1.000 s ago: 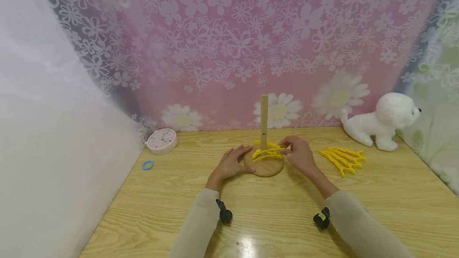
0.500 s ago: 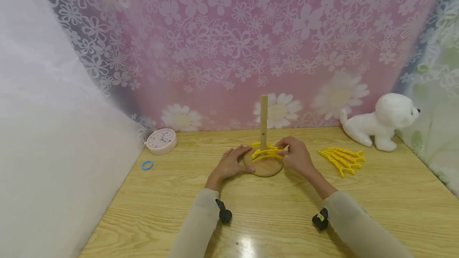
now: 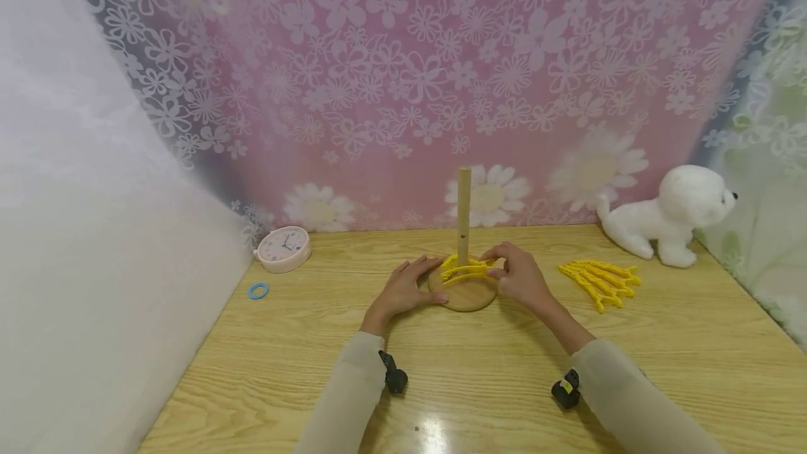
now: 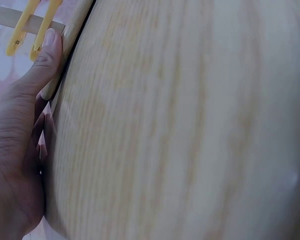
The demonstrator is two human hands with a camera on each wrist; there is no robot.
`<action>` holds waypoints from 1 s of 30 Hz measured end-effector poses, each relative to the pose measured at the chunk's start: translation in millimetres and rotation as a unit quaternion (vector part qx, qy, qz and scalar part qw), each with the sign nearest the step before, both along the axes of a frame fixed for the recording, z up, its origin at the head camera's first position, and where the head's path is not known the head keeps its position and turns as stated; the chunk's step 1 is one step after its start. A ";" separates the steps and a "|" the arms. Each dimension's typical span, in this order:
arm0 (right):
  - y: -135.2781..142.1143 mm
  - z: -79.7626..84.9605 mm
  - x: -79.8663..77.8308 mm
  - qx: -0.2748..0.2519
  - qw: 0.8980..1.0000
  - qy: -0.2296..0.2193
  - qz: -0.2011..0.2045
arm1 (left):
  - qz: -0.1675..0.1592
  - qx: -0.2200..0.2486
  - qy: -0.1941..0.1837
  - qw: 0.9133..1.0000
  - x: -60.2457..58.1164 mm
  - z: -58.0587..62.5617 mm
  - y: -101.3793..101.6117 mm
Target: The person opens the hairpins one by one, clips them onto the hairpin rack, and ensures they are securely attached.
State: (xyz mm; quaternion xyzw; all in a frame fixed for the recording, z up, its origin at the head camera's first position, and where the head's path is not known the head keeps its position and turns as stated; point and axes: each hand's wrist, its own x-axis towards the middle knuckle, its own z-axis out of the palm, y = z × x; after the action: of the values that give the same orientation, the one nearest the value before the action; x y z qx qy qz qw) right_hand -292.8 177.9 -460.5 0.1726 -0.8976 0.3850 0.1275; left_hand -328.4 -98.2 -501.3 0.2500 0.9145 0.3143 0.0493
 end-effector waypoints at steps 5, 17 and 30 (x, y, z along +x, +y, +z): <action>1.5 -3.1 -3.1 -0.015 1.000 -0.022 0.013 | 0.000 0.000 -0.001 1.000 1.0 2.3 -0.1; 5.1 0.0 4.3 -0.051 0.997 -0.044 0.030 | 0.002 0.006 -0.004 1.000 2.0 2.4 1.7; 23.8 -1.4 10.4 -0.069 0.993 -0.081 0.041 | 0.005 0.005 -0.002 1.000 2.0 0.3 -0.8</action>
State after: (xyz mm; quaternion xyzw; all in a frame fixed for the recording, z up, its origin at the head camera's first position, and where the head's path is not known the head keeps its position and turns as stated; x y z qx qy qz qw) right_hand -282.4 201.6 -462.0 0.1684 -0.8685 0.4636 0.0502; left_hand -326.5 -99.0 -501.0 0.2449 0.9140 0.3197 0.0487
